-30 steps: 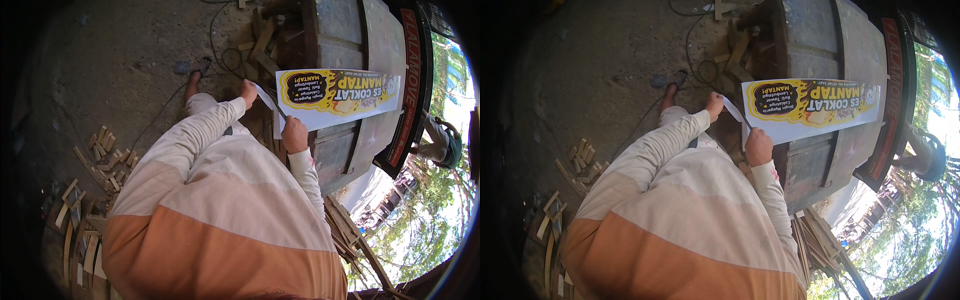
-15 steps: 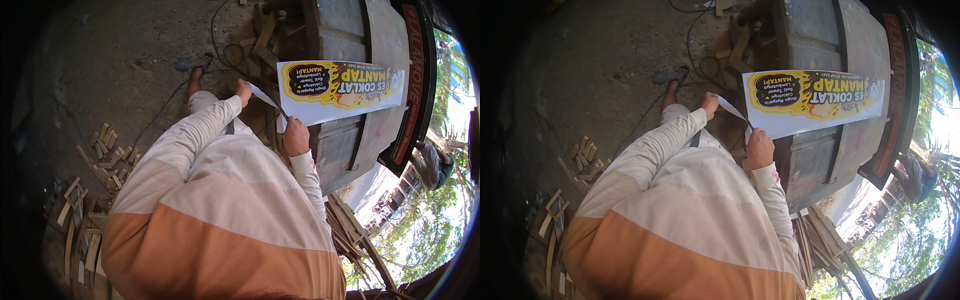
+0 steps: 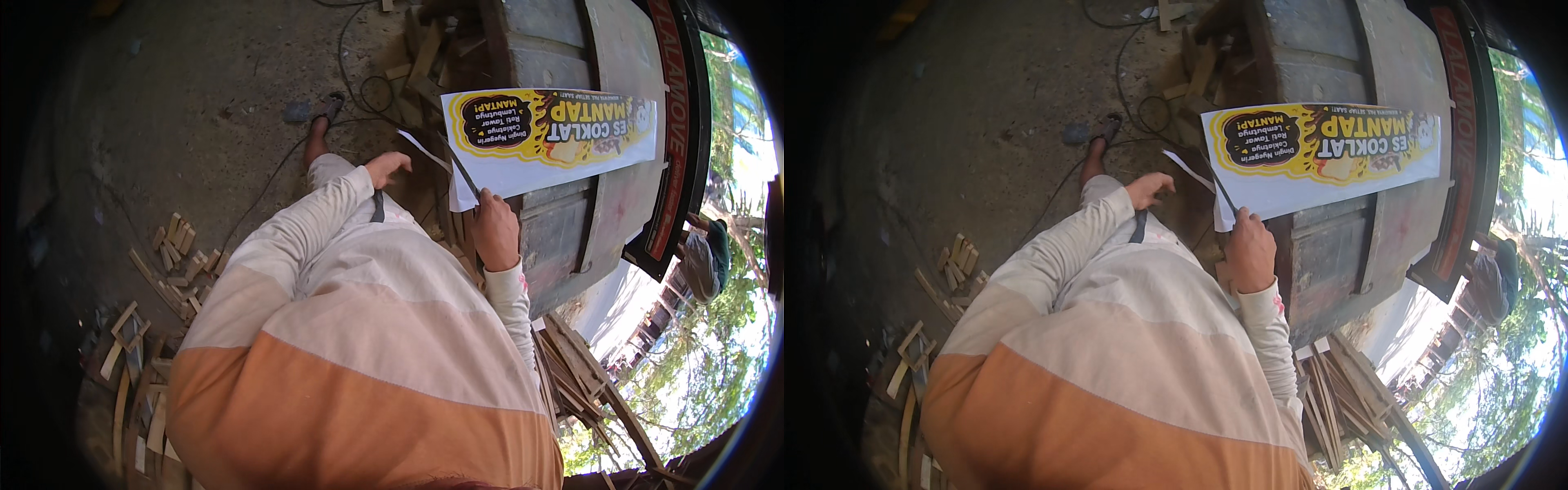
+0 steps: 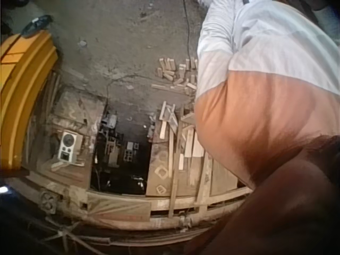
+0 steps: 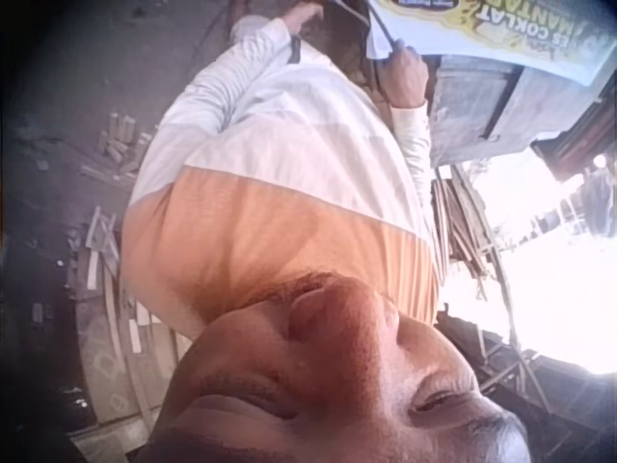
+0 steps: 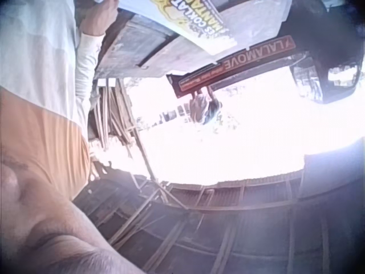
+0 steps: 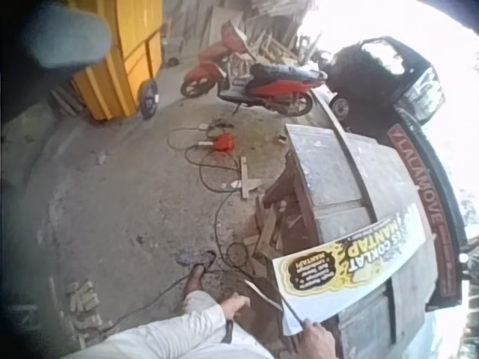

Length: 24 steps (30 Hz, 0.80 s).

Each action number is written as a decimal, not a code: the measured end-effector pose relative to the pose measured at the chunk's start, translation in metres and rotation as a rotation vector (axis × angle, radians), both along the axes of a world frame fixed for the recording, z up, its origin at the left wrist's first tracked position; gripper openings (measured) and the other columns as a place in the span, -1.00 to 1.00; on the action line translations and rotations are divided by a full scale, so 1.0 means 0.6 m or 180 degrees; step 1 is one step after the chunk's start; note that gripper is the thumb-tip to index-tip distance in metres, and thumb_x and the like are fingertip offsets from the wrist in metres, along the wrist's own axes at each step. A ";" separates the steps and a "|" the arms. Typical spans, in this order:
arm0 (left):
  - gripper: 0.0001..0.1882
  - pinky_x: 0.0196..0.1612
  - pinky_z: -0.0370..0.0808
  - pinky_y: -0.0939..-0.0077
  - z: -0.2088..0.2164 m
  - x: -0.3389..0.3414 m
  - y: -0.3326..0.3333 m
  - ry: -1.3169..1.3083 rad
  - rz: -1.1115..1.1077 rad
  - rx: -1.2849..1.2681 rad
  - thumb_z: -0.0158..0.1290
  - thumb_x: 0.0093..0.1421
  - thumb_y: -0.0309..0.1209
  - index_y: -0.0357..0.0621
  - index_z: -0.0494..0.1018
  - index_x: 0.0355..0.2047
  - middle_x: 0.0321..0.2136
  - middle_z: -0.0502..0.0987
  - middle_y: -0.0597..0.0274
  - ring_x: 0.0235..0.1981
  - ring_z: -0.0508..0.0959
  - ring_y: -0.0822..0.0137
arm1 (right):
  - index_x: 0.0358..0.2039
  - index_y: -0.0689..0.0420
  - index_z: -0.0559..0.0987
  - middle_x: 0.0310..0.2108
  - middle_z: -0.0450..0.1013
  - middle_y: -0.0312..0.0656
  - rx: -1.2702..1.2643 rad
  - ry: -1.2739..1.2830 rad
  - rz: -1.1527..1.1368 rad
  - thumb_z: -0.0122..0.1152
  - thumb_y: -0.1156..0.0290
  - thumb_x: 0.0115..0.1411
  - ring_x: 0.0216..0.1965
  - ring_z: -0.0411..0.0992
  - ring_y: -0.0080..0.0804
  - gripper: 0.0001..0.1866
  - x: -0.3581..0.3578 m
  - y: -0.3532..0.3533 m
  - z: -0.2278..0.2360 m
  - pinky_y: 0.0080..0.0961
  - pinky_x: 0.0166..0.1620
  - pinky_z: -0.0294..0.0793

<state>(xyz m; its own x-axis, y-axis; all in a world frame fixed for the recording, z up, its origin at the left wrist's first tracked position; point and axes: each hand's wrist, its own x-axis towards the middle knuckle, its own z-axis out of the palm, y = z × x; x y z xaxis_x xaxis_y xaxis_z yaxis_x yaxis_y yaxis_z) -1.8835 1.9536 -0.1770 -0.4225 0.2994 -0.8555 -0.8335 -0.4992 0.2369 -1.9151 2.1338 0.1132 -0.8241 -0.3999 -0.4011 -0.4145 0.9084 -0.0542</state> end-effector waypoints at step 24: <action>-0.76 -0.02 0.53 0.47 0.108 0.012 0.108 0.1386 0.0912 0.0331 0.28 0.18 -0.43 -0.13 0.59 -0.13 -0.19 0.63 0.33 -0.16 0.60 0.42 | -0.27 0.29 0.46 -0.38 0.51 0.12 0.0055 0.0021 0.0208 0.06 0.56 0.16 -0.37 0.55 0.15 -0.87 0.015 0.012 -0.007 -0.08 -0.34 0.55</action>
